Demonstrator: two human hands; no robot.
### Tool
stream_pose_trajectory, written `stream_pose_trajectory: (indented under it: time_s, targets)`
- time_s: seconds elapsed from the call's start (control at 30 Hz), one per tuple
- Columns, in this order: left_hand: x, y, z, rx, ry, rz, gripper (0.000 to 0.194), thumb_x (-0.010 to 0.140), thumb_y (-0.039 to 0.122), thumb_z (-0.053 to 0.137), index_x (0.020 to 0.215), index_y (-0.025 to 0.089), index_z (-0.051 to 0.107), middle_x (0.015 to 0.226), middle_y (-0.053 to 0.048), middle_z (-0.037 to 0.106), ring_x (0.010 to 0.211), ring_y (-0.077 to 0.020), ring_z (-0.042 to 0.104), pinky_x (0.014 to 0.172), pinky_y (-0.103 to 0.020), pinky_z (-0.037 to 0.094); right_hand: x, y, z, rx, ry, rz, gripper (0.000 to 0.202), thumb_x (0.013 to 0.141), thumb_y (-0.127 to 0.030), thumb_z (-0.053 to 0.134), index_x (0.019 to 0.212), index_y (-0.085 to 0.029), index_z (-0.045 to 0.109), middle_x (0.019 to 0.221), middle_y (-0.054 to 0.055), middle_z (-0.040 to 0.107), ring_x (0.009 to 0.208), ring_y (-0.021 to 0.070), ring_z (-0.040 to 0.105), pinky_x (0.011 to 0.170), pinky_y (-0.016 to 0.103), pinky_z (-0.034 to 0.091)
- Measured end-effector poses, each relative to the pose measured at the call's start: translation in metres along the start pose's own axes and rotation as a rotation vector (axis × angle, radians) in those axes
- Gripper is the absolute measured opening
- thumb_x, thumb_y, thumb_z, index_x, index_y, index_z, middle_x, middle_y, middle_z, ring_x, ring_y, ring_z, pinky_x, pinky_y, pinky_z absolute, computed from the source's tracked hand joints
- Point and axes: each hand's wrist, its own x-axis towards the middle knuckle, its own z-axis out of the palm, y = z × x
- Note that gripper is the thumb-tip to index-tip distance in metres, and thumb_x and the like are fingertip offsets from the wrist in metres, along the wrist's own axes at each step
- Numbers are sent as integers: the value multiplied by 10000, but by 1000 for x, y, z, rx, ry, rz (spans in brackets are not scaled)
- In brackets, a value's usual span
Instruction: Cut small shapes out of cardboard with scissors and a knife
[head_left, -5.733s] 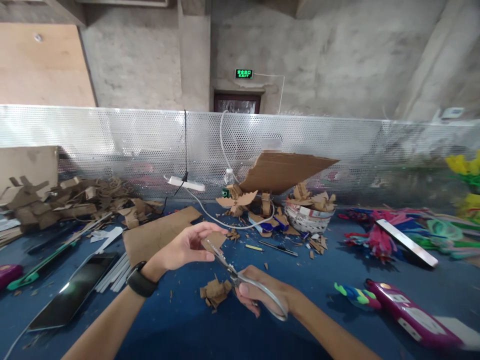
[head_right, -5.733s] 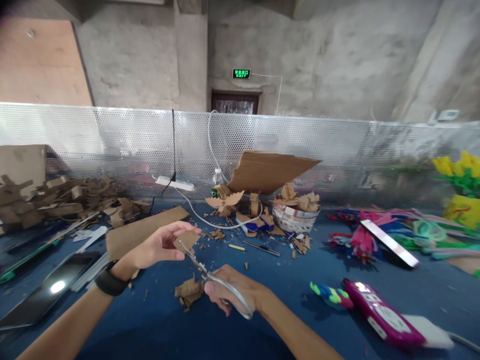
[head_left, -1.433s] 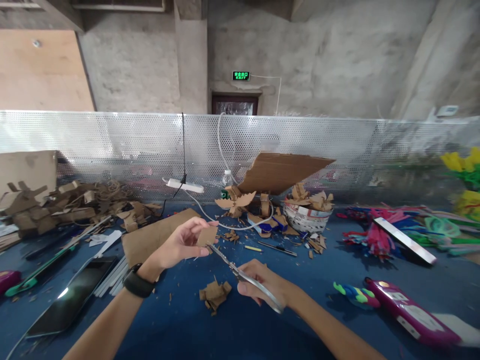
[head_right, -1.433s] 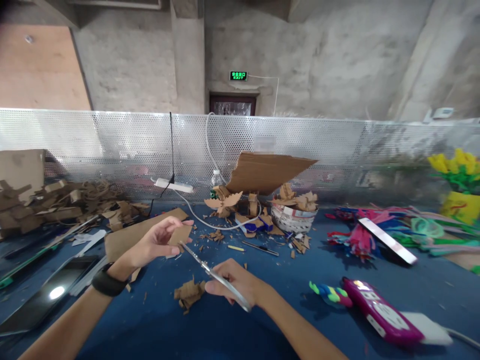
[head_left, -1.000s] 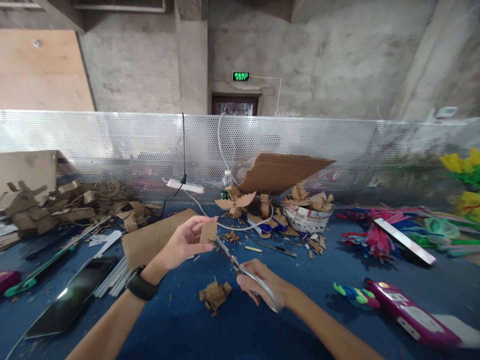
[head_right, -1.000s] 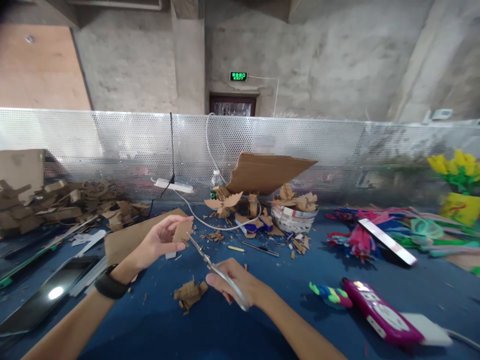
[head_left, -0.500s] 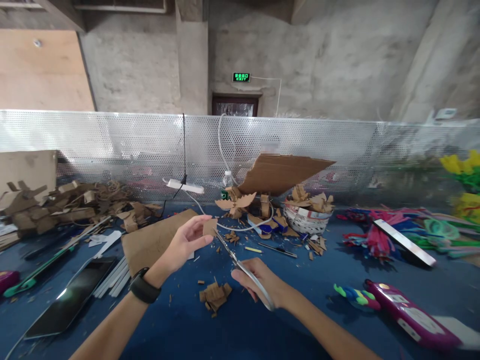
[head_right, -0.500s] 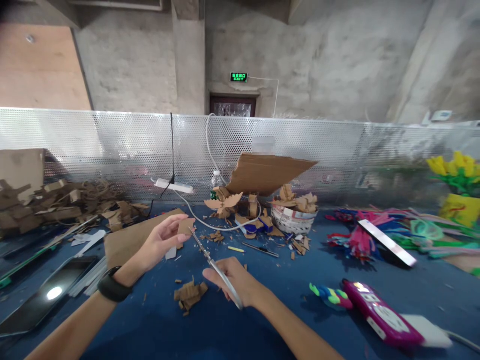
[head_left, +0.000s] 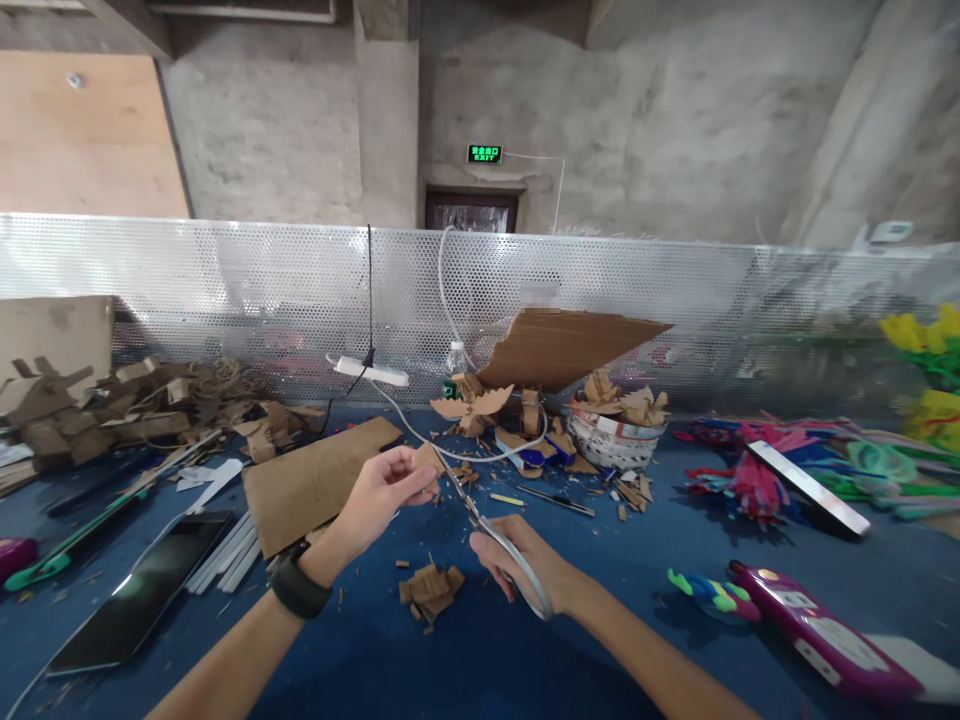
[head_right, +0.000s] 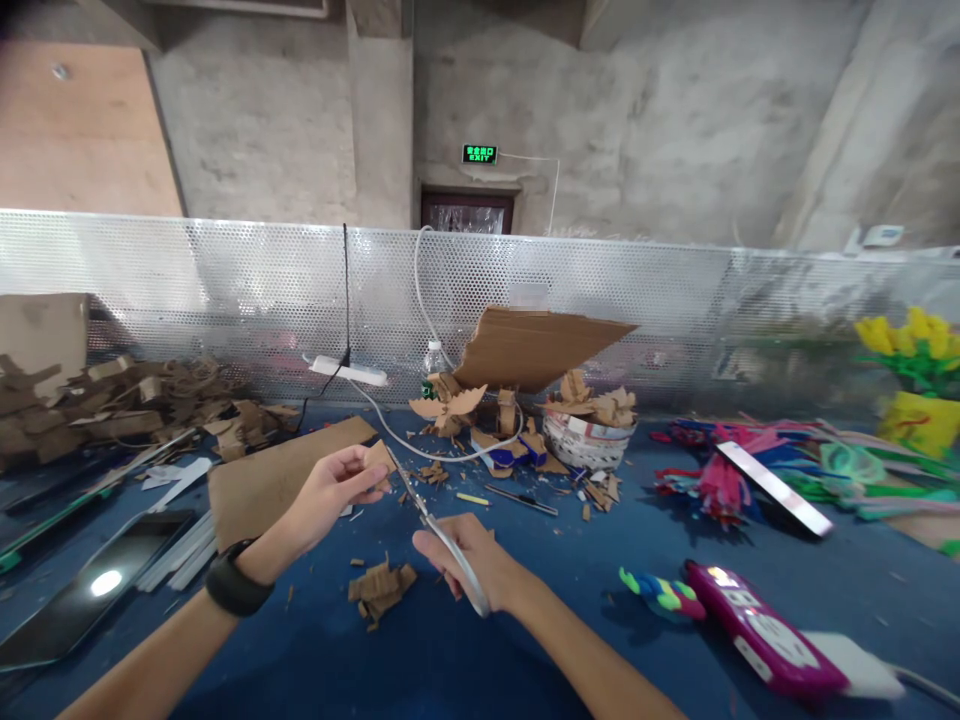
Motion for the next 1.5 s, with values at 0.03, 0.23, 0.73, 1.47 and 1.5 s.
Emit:
stream_pose_trajectory:
  time_s: [0.03,0.23,0.73,1.47,1.5]
  targets:
    - [-1,1,2,7,4,-4,486,642,528,955,781,152,681,763,-10,747,718,-124,727,682,-205,600,0,-1,0,23,-19,-11,668,944,-822,464,628,-233,471,461,-55,457,422,127,469,581,299,482]
    - [-5,3,8,64,-12,15,540,673,624,894,822,137,714,684,-18,713,599,-128,679,565,-220,579,-1,-3,-4,68,-99,-92,685,948,-833,438,671,-213,529,513,-39,485,472,139,495,637,325,493]
    - [-13,4,19,147,-28,116,535,743,666,802,717,158,635,635,-25,676,490,-123,612,481,-240,539,0,0,-3,39,-100,-132,659,949,-835,431,769,-206,507,631,-36,482,557,141,493,599,291,462]
    - [-12,0,20,114,-30,125,540,752,673,793,735,167,605,649,-16,678,474,-112,603,468,-235,533,4,17,-1,5,-86,-142,640,953,-831,437,838,-204,499,711,-30,496,593,131,469,600,272,397]
    - [-12,0,20,113,-30,124,540,751,674,794,737,167,606,649,-16,678,472,-111,601,466,-235,532,4,16,-1,7,-89,-145,640,953,-833,434,839,-206,499,715,-29,496,595,131,469,606,273,404]
